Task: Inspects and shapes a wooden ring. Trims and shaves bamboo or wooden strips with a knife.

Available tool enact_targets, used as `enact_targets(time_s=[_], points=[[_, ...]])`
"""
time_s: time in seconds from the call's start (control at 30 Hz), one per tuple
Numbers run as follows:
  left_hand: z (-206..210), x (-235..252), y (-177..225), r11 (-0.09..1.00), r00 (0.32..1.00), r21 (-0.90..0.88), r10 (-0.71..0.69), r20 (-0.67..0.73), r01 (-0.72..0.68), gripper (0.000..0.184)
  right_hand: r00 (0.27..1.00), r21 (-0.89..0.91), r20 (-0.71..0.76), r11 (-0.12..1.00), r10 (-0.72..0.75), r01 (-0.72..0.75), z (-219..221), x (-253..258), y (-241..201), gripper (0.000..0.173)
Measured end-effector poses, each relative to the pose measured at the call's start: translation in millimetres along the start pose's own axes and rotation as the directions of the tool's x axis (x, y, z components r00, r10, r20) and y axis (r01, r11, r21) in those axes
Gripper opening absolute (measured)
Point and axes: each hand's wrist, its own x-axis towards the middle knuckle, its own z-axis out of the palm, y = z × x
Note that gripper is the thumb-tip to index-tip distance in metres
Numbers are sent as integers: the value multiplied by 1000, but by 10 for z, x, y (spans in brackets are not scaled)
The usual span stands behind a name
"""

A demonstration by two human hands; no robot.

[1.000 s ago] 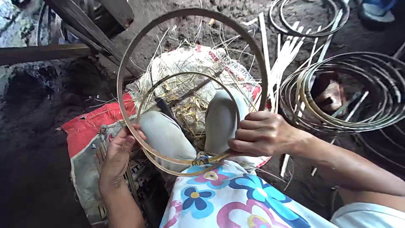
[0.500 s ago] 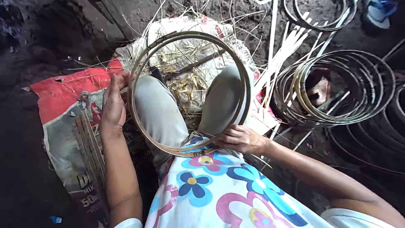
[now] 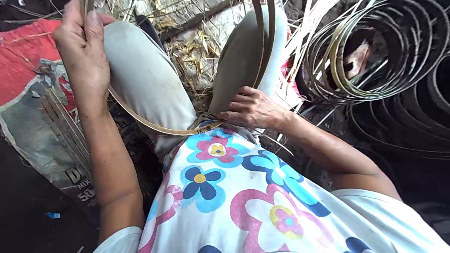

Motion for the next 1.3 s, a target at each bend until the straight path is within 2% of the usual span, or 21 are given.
enact_targets(time_s=[0.1, 0.27, 0.43, 0.53, 0.63, 0.73, 0.9, 1.03, 1.17, 1.3], points=[[23, 26, -13, 999, 1000, 33, -5, -10, 5, 37, 998, 8, 52, 999, 34, -35, -73, 39, -22, 34], [45, 60, 33, 998, 998, 60, -21, -55, 24, 39, 991, -15, 54, 993, 119, -118, -60, 59, -89, 32], [105, 29, 97, 1000, 991, 21, 3, -135, 0, 36, 971, 22, 139, 980, 193, -198, -1, 271, -301, 50], [101, -1, 180, 998, 987, -8, 60, -147, -62, 33, 983, 77, 127, 986, 136, -147, 142, 361, -307, 35], [19, -29, 185, 972, 980, -173, 137, -141, -161, 24, 989, 109, 94, 986, 115, -126, 155, 340, -293, 28], [2, -50, 205, 951, 985, -279, 98, -139, -134, 29, 986, 109, 114, 985, 123, -136, 122, 295, -265, 24], [44, -86, 200, 962, 986, -240, 99, -136, -130, 21, 988, 130, 115, 984, 106, -121, 126, 250, -185, 24], [85, -110, 156, 983, 983, -149, 83, -166, -108, 22, 969, 167, 198, 969, 148, -182, 161, 247, -108, 30], [121, -168, 79, 990, 959, -51, 111, -261, -128, 35, 926, 91, 304, 961, 223, -262, 43, 276, -234, 32], [103, -287, 19, 994, 908, -52, 68, -414, -99, 32, 954, 1, 222, 979, 200, -206, -111, 266, -327, 22]])
